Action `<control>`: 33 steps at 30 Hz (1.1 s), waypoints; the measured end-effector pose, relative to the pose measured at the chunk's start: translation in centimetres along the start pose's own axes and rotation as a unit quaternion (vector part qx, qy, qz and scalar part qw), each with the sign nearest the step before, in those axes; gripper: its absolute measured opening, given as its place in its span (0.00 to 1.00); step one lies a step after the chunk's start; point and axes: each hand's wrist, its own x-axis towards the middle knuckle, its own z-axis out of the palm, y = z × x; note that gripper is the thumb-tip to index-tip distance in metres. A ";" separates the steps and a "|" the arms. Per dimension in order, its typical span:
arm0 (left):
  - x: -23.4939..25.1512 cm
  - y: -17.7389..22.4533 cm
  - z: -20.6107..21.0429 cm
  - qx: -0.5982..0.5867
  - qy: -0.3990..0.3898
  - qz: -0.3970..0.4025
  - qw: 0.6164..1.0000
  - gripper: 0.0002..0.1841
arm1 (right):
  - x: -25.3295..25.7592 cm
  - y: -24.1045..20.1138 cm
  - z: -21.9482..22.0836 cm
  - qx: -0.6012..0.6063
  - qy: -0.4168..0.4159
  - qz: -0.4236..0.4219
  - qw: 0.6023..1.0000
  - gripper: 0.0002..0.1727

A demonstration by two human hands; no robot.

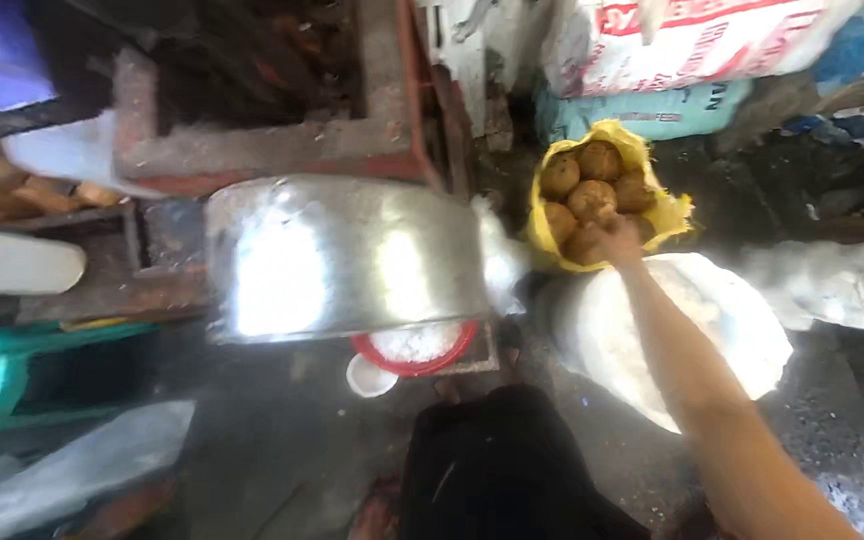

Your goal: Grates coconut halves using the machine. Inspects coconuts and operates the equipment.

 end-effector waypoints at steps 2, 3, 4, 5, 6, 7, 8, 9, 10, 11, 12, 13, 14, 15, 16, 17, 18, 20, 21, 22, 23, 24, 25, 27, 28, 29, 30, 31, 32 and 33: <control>2.4 1.3 -0.6 -0.052 0.004 0.014 0.999 0.24 | -3.0 -0.5 -0.1 0.020 -0.015 -0.043 0.999 0.37; 3.4 3.0 -1.1 -0.060 0.011 0.021 0.998 0.26 | -5.2 -1.1 -0.1 0.034 -0.021 -0.043 0.998 0.37; 4.7 5.1 -1.6 -0.058 0.012 0.036 0.998 0.30 | -7.8 -1.4 0.2 0.043 -0.021 -0.044 0.998 0.37; 6.1 7.4 -2.0 -0.048 0.014 0.063 0.997 0.32 | -10.6 -1.4 0.6 0.045 -0.020 -0.045 0.998 0.37; 7.8 9.5 -2.3 -0.030 0.018 0.093 0.995 0.34 | -13.8 -1.3 1.2 0.041 -0.018 -0.041 0.998 0.36; 9.6 11.5 -2.7 -0.011 0.019 0.127 0.992 0.36 | -17.2 -1.2 2.0 0.031 -0.023 -0.033 0.999 0.35; 11.6 13.4 -2.9 0.006 0.018 0.162 0.987 0.38 | -20.6 -1.0 3.0 0.023 -0.031 -0.025 0.999 0.34; 13.6 14.7 -3.0 0.020 0.021 0.190 0.981 0.40 | -24.1 -0.7 4.2 0.013 -0.043 -0.019 0.999 0.33; 15.5 16.0 -3.1 0.036 0.021 0.210 0.977 0.42 | -27.5 -0.2 5.4 0.001 -0.056 -0.015 0.998 0.32; 17.3 17.1 -3.0 0.060 0.012 0.221 0.973 0.44 | -30.9 0.4 6.5 -0.013 -0.071 -0.014 0.997 0.31; 18.9 17.7 -2.8 0.088 -0.002 0.228 0.970 0.45 | -34.3 1.1 7.6 -0.022 -0.087 -0.005 0.996 0.29; 20.5 18.3 -2.3 0.115 -0.018 0.236 0.965 0.45 | -37.2 1.7 8.6 -0.031 -0.101 0.005 0.994 0.28; 21.6 18.7 -1.8 0.140 -0.035 0.241 0.960 0.45 | -39.9 2.3 9.4 -0.042 -0.117 0.019 0.992 0.28; 22.4 18.9 -1.4 0.161 -0.041 0.244 0.955 0.43 | -42.2 2.8 10.1 -0.053 -0.131 0.038 0.989 0.28; 22.8 18.9 -1.2 0.181 -0.034 0.247 0.951 0.40 | -44.1 3.2 10.8 -0.064 -0.139 0.050 0.987 0.27; 22.9 18.7 -1.2 0.200 -0.023 0.250 0.947 0.38 | -45.6 3.4 11.3 -0.071 -0.144 0.060 0.985 0.26; 23.0 18.3 -1.5 0.205 -0.015 0.253 0.945 0.37 | -46.6 3.3 11.8 -0.073 -0.146 0.069 0.984 0.27; 23.1 16.8 -2.8 0.176 -0.015 0.251 0.952 0.37 | -47.3 2.0 12.8 -0.060 -0.139 0.082 0.985 0.26; 23.1 15.7 -3.8 0.145 -0.024 0.238 0.960 0.37 | -47.1 0.8 13.2 -0.045 -0.141 0.084 0.985 0.27; 22.8 14.5 -4.9 0.104 -0.038 0.220 0.969 0.37 | -46.6 -0.3 13.8 -0.027 -0.145 0.076 0.986 0.29; 21.8 13.6 -6.1 0.057 -0.054 0.203 0.976 0.36 | -45.9 -1.5 14.7 -0.006 -0.149 0.055 0.987 0.31; 20.2 13.0 -7.3 0.013 -0.075 0.186 0.980 0.35 | -45.1 -2.9 15.9 0.021 -0.160 0.027 0.987 0.36; 17.8 12.8 -8.3 -0.024 -0.103 0.169 0.980 0.35 | -44.5 -4.6 17.0 0.042 -0.182 -0.004 0.982 0.42; 12.1 13.2 -9.3 -0.072 -0.167 0.142 0.973 0.33 | -43.8 -8.5 19.3 0.075 -0.248 -0.077 0.963 0.60; 8.9 13.6 -9.3 -0.085 -0.202 0.139 0.966 0.33 | -43.7 -10.5 20.2 0.095 -0.284 -0.116 0.947 0.68; 6.0 14.2 -9.1 -0.093 -0.239 0.145 0.956 0.34 | -43.8 -12.0 21.1 0.119 -0.312 -0.156 0.930 0.76; 3.4 14.8 -8.9 -0.099 -0.284 0.158 0.940 0.34 | -43.9 -13.3 21.8 0.157 -0.334 -0.192 0.909 0.81; 1.3 15.6 -8.8 -0.105 -0.338 0.176 0.919 0.36 | -43.9 -14.2 22.4 0.218 -0.337 -0.227 0.887 0.85; 0.0 16.2 -8.8 -0.106 -0.387 0.202 0.893 0.41 | -44.0 -15.0 22.8 0.286 -0.316 -0.244 0.871 0.86; -0.5 16.9 -8.8 -0.098 -0.423 0.246 0.867 0.52 | -43.8 -15.8 22.7 0.333 -0.285 -0.250 0.864 0.85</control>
